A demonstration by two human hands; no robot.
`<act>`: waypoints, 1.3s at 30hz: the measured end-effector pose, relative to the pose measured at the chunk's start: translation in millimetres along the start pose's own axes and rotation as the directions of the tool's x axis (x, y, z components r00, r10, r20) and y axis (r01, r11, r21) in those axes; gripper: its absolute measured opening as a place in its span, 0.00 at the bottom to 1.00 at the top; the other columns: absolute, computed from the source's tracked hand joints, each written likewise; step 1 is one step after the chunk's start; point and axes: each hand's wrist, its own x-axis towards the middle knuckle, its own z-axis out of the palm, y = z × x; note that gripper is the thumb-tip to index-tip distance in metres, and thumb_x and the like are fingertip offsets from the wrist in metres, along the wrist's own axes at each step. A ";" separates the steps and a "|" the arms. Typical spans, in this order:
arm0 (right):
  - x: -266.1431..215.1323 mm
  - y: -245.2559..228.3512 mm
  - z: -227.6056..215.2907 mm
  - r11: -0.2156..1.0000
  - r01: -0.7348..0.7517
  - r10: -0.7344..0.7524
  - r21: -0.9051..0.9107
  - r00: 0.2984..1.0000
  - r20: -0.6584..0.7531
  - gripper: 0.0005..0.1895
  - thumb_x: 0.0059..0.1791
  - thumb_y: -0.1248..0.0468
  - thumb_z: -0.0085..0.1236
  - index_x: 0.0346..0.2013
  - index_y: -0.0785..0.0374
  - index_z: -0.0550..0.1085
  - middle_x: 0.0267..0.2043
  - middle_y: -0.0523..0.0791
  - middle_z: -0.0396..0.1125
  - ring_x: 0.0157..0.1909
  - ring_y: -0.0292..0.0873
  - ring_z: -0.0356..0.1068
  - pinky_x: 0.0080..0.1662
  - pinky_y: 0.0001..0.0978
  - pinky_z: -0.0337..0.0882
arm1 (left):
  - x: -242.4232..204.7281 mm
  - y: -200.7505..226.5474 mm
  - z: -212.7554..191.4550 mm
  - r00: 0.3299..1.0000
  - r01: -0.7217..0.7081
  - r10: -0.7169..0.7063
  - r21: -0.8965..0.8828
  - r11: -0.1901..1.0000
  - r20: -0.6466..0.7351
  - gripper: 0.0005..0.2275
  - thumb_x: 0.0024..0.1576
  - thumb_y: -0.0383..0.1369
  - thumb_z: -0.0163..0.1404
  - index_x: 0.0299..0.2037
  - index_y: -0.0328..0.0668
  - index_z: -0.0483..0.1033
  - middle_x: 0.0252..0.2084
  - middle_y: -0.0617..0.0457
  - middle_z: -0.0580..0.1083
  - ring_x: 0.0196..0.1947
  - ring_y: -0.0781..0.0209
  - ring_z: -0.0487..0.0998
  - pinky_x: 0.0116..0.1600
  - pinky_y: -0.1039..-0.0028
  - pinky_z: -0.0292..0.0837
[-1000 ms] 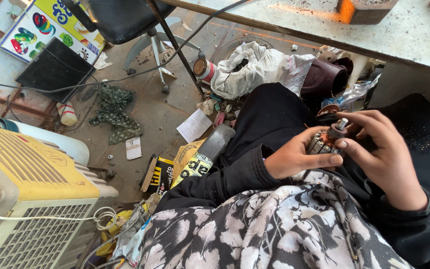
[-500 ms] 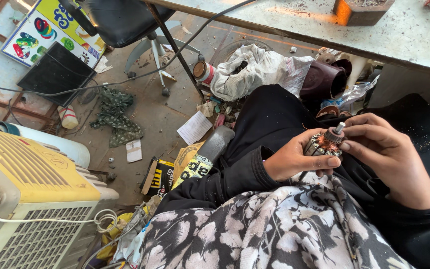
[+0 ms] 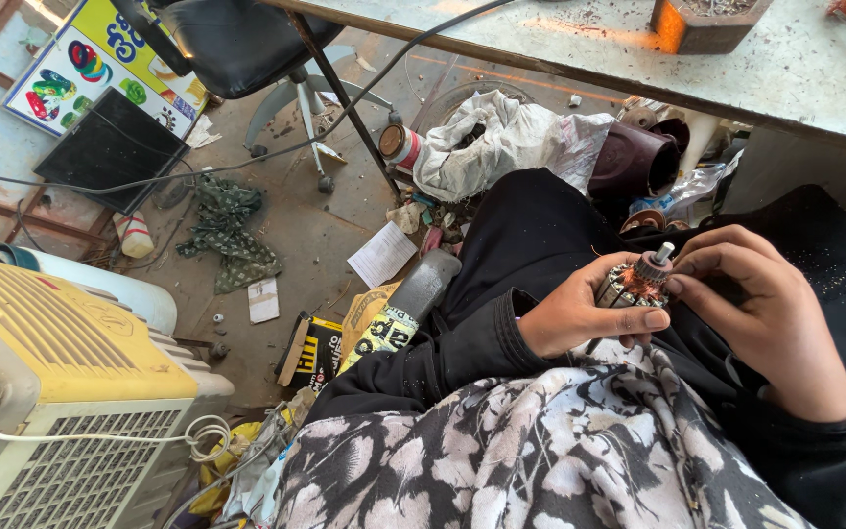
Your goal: The person holds a small motor armature and uses a screwdriver to adjust or remove copper windings. They then use their fingers to pull and reposition the copper wires on the armature.
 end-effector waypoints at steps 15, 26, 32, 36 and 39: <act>0.9 -14.7 -0.4 0.996 0.058 -0.060 -0.068 0.998 -0.025 0.07 0.46 0.70 0.64 0.39 0.69 0.77 0.46 0.47 0.70 0.45 0.42 0.73 0.45 0.33 0.73 | 1.0 -1.0 -3.5 1.000 -0.012 0.011 -0.050 0.999 -0.025 0.28 0.60 0.31 0.61 0.68 0.33 0.63 0.45 0.54 0.74 0.40 0.68 0.78 0.45 0.77 0.78; -0.5 1.0 11.7 0.976 0.076 -0.067 0.202 0.997 -0.047 0.03 0.53 0.74 0.56 0.41 0.69 0.71 0.50 0.47 0.65 0.47 0.40 0.69 0.47 0.28 0.69 | -2.2 6.8 -7.4 0.999 0.014 -0.009 -0.135 0.991 0.036 0.28 0.66 0.50 0.50 0.68 0.41 0.58 0.41 0.46 0.75 0.26 0.72 0.69 0.26 0.84 0.61; -1.4 1.7 22.5 0.982 0.150 -0.131 0.115 0.979 -0.157 0.04 0.55 0.77 0.54 0.43 0.69 0.70 0.49 0.47 0.64 0.47 0.39 0.67 0.48 0.26 0.69 | -6.8 19.7 -4.9 0.987 0.094 -0.077 -0.119 0.988 0.141 0.32 0.66 0.59 0.44 0.69 0.42 0.57 0.39 0.42 0.75 0.20 0.74 0.61 0.24 0.85 0.55; -3.4 3.3 27.2 0.986 0.125 -0.103 0.108 0.977 -0.186 0.04 0.56 0.77 0.54 0.43 0.69 0.70 0.51 0.47 0.64 0.46 0.38 0.67 0.47 0.26 0.70 | -7.5 19.9 -10.1 0.964 0.224 -0.174 -0.263 0.939 0.202 0.32 0.65 0.62 0.36 0.70 0.47 0.58 0.38 0.44 0.73 0.19 0.77 0.57 0.23 0.86 0.52; -1.9 5.0 27.3 0.905 0.099 -0.052 0.413 0.991 -0.124 0.03 0.57 0.76 0.49 0.42 0.67 0.68 0.52 0.45 0.61 0.49 0.37 0.67 0.53 0.27 0.72 | -3.7 16.6 -15.2 0.937 0.300 -0.176 -0.435 0.849 0.303 0.34 0.67 0.64 0.31 0.69 0.46 0.63 0.37 0.45 0.73 0.18 0.77 0.55 0.20 0.86 0.51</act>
